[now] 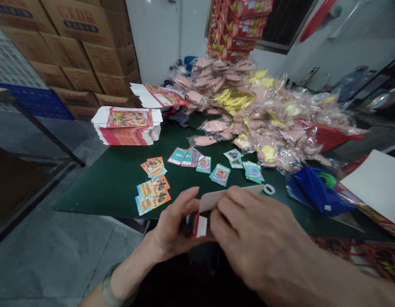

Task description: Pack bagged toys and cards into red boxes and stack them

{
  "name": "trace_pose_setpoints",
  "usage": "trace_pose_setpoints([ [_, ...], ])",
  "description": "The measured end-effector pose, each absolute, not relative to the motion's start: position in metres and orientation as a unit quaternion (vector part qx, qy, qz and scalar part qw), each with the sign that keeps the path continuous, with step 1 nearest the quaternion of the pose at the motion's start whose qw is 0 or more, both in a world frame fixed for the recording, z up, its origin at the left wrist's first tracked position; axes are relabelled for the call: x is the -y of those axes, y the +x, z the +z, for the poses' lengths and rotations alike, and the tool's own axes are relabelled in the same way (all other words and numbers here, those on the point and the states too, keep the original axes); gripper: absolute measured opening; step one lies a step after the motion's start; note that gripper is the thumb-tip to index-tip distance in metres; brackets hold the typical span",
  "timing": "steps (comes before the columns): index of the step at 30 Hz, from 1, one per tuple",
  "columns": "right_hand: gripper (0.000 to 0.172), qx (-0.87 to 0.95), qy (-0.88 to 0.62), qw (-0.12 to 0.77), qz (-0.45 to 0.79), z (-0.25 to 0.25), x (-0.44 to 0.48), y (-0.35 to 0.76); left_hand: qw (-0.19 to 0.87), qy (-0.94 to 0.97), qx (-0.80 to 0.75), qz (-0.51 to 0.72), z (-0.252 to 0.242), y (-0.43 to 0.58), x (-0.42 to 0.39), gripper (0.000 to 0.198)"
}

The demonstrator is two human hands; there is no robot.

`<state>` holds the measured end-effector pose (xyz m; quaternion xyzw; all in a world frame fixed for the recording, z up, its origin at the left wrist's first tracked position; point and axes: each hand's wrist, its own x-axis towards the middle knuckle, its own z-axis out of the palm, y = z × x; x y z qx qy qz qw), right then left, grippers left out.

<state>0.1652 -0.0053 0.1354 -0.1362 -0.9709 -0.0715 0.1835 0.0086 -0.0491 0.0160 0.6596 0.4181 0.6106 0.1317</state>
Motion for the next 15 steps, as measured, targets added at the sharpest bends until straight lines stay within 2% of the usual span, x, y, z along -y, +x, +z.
trace_pose_setpoints([
  [2, 0.024, 0.978, -0.098, 0.176, -0.058, 0.13, -0.001, 0.17, 0.159, 0.674, -0.369, 0.62, 0.016, 0.009, 0.046, 0.089],
  [6, 0.038, 0.973, -0.093, 0.209, -0.036, 0.114, -0.007, 0.178, 0.202, 0.657, -0.357, 0.632, 0.017, 0.01, 0.04, 0.088],
  [9, 0.041, 0.965, -0.109, 0.237, 0.0, 0.104, -0.004, 0.183, 0.177, 0.66, -0.344, 0.644, 0.014, 0.009, 0.037, 0.084],
  [11, 0.042, 0.943, -0.124, 0.308, 0.027, 0.101, -0.003, 0.189, 0.1, 0.658, -0.354, 0.657, 0.01, 0.008, 0.035, 0.078],
  [13, 0.039, 0.881, -0.194, 0.43, 0.044, 0.096, -0.004, 0.199, 0.024, 0.651, -0.375, 0.659, 0.006, 0.008, 0.033, 0.069],
  [15, 0.033, 0.786, -0.288, 0.54, 0.088, 0.082, -0.006, 0.206, -0.009, 0.653, -0.378, 0.657, 0.003, 0.008, 0.031, 0.061],
])
